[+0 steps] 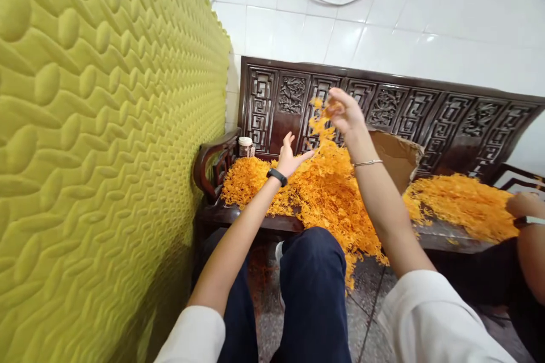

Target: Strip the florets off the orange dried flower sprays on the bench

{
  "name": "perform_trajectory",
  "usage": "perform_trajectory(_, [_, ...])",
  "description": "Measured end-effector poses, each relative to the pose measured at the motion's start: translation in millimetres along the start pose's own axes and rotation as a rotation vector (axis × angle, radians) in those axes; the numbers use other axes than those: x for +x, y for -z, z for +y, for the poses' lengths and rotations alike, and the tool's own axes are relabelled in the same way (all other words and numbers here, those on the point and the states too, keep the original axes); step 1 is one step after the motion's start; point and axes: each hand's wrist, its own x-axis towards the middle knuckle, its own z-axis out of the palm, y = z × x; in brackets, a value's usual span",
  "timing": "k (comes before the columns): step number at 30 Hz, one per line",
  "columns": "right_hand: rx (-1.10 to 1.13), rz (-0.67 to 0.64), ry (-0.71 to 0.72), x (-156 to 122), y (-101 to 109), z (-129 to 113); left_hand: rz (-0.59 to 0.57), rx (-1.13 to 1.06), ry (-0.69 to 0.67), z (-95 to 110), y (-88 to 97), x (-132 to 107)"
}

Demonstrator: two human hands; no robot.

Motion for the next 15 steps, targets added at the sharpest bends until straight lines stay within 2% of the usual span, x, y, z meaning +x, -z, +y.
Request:
perform_trajectory(2, [0.058,-0.201,-0.022,-16.8,-12.2,3.6,0.054,-0.077,-0.073,17.8,-17.9,15.2])
perform_trajectory(3, [0.067,-0.282,-0.016,-25.5,-16.4,3.0,0.061,-0.125,-0.058,24.4,-24.6,21.9])
perform_trajectory(5, [0.012,-0.389,0.042,-44.3,-19.5,-2.3,0.021,-0.227,0.046,31.1,-30.8,31.4])
perform_trajectory(6, [-0.034,-0.395,0.089,-54.3,-18.0,-5.8,-0.007,-0.257,0.090,31.2,-29.7,33.7])
perform_trajectory(8, [-0.121,-0.304,0.186,-73.6,-9.3,-10.7,-0.021,-0.285,0.142,26.5,-20.2,33.5])
perform_trajectory(10, [-0.190,-0.174,0.243,-89.4,3.1,-6.7,0.034,-0.291,0.148,19.4,-4.7,28.7])
perform_trajectory(11, [-0.241,-0.158,0.246,-95.2,8.6,0.3,0.066,-0.296,0.149,16.8,3.4,25.3])
perform_trajectory(12, [-0.312,-0.196,0.230,-99.4,12.4,11.0,0.087,-0.303,0.139,15.5,10.7,21.6])
perform_trajectory(15, [-0.587,-0.453,0.080,-104.5,10.1,60.3,0.070,-0.360,0.081,20.7,22.7,9.2])
